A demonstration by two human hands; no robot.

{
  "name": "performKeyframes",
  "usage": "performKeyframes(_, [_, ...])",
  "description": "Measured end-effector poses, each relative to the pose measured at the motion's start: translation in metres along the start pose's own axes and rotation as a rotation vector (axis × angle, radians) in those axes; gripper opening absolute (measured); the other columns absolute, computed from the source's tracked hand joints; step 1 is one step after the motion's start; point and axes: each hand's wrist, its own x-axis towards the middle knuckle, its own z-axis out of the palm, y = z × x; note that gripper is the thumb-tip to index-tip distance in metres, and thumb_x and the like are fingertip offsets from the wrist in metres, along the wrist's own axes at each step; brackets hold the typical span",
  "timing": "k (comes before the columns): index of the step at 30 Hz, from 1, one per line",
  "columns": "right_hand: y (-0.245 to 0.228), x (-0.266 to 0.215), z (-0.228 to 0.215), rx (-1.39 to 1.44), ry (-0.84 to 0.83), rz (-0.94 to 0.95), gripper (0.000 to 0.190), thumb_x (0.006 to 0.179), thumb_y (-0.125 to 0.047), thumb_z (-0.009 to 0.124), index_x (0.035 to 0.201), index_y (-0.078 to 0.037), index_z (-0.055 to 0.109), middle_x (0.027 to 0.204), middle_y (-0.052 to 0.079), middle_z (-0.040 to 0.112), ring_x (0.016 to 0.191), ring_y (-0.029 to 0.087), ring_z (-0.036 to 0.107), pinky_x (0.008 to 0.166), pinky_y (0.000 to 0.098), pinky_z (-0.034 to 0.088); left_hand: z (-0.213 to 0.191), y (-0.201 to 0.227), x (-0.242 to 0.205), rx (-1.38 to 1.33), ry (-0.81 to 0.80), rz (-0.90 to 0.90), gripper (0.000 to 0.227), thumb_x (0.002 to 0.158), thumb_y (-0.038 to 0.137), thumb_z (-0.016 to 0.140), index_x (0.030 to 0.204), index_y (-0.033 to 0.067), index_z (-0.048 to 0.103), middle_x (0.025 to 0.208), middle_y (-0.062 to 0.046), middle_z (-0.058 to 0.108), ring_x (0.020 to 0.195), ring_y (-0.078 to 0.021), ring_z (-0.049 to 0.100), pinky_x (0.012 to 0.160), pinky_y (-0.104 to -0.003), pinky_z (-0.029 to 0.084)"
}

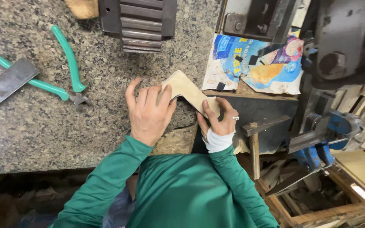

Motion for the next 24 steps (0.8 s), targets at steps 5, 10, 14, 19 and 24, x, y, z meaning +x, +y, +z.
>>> performKeyframes(5, [0.003,0.007,-0.016,0.051,-0.108,-0.008,0.056,0.078,-0.012,0.089,0.131,-0.016,0.07,0.137,0.021,0.056,0.118,0.039,0.058,0.099,0.0454,0.052,-0.001,0.002,0.007,0.054,-0.009,0.006,0.027,0.089,0.023,0.081,0.109,0.007,0.071,0.101,-0.008,0.062,0.095,-0.0243,0.059,0.114,-0.059,0.036])
performKeyframes(10, [0.026,0.016,-0.041,0.184,-0.301,-0.104,0.062,0.074,-0.007,0.085,0.132,-0.015,0.068,0.145,0.023,0.055,0.127,0.041,0.058,0.105,0.0463,0.051,-0.005,0.002,0.009,0.07,-0.037,0.008,0.024,0.09,0.022,0.081,0.108,0.0083,0.072,0.102,-0.007,0.062,0.095,-0.0241,0.058,0.115,-0.06,0.036])
performKeyframes(14, [0.044,0.018,-0.042,0.19,-0.327,-0.188,0.063,0.074,0.005,0.081,0.132,-0.018,0.069,0.145,0.018,0.058,0.125,0.037,0.061,0.106,0.0439,0.052,-0.002,0.003,0.007,0.072,-0.043,0.008,0.024,0.092,0.021,0.082,0.109,0.0073,0.072,0.105,-0.008,0.062,0.097,-0.0238,0.059,0.117,-0.062,0.034])
performKeyframes(19, [0.049,0.024,-0.044,0.233,-0.357,-0.155,0.07,0.067,0.007,0.079,0.133,-0.014,0.068,0.142,0.014,0.06,0.123,0.035,0.062,0.103,0.0423,0.053,-0.003,0.003,0.008,0.103,-0.056,0.015,0.027,0.092,0.021,0.083,0.112,0.0069,0.072,0.108,-0.008,0.063,0.099,-0.0244,0.059,0.121,-0.064,0.031])
performKeyframes(24, [0.05,0.027,-0.049,0.282,-0.377,-0.136,0.074,0.07,0.002,0.082,0.14,-0.004,0.058,0.142,0.014,0.059,0.125,0.038,0.06,0.107,0.0442,0.049,-0.001,0.002,0.005,0.1,-0.071,0.027,0.03,0.092,0.022,0.085,0.112,0.0056,0.071,0.107,-0.008,0.062,0.099,-0.0246,0.058,0.121,-0.065,0.03])
